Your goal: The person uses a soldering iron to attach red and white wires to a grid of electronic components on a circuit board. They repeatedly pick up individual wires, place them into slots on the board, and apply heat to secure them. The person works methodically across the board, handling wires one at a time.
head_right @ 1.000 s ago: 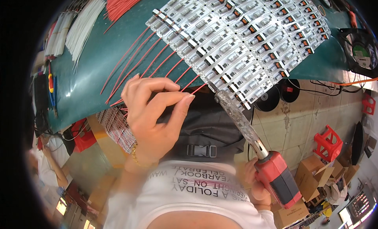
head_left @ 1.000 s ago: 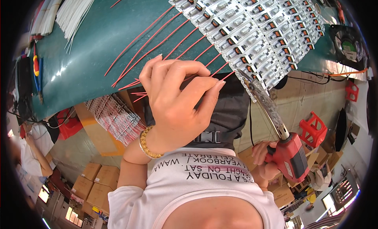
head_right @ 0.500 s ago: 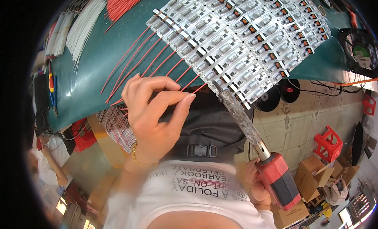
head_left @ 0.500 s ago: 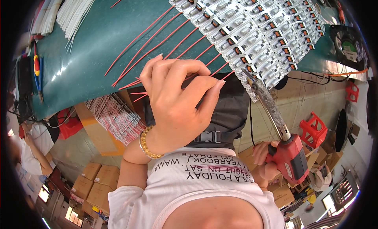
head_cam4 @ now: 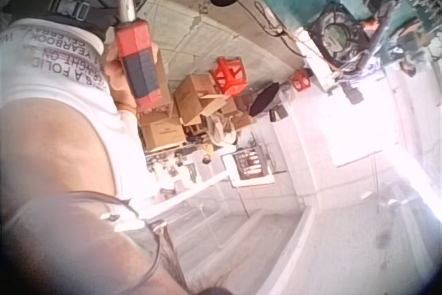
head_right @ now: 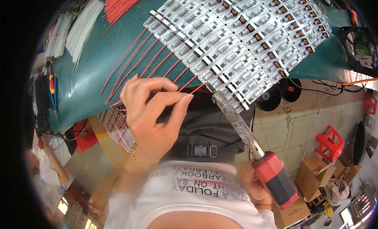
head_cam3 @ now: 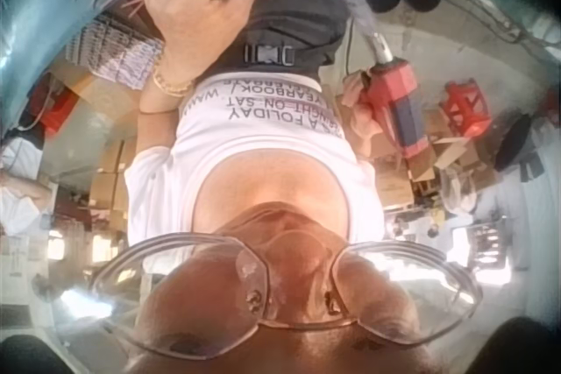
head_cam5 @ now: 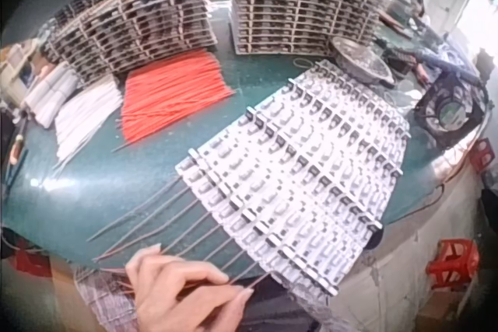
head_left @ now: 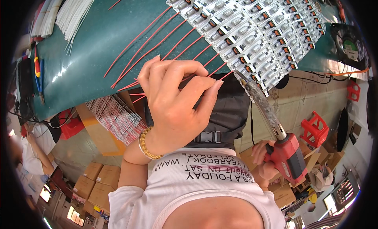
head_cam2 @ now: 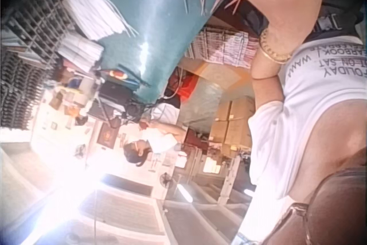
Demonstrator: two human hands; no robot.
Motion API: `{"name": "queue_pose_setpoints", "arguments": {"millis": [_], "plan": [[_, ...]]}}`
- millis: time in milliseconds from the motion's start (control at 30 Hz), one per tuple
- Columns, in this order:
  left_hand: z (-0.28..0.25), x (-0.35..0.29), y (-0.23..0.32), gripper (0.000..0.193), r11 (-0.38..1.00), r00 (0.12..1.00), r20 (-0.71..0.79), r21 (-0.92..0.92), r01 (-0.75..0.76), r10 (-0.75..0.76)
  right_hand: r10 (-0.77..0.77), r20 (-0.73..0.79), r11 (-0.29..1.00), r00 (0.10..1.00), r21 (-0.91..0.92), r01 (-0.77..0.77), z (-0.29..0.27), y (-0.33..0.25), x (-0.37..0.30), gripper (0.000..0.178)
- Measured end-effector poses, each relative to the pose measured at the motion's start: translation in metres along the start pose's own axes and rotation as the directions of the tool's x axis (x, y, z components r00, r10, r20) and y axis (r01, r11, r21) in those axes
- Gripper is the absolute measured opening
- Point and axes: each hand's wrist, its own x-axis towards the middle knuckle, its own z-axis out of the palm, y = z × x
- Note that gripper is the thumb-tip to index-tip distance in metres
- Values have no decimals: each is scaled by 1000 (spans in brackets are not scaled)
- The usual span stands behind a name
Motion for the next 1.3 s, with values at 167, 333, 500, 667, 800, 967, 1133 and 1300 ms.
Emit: {"name": "queue_pose_setpoints", "arguments": {"millis": [167,333,500,667,800,967,1133,1300], "plan": [[1,2,0,13,1000,1000,7,-7,-7,7,4,-27,1000,1000,10,-4,-1,-1,-2,67],[-1,0,-1,13,1000,1000,-3,9,-1,2,-3,-19,1000,1000,31,4,-2,3,-1,66],[-1,1,2,13,1000,1000,8,15,-6,6,-35,-44,997,998,60,37,-3,3,2,64],[-7,3,4,16,1000,998,58,-14,-1,2,-103,-87,987,991,114,112,-3,0,22,63],[-48,37,-13,20,954,989,1,264,-144,149,-154,-61,973,986,163,162,-3,-3,47,66],[-36,138,-90,16,773,910,69,504,-385,409,-194,-59,958,979,203,202,-3,1,60,60],[-4,166,-112,11,692,891,201,570,-444,406,-183,-91,957,979,209,199,0,6,58,57],[-4,167,-111,9,751,915,119,535,-387,386,-113,-143,965,983,222,143,-4,4,53,56]]}}
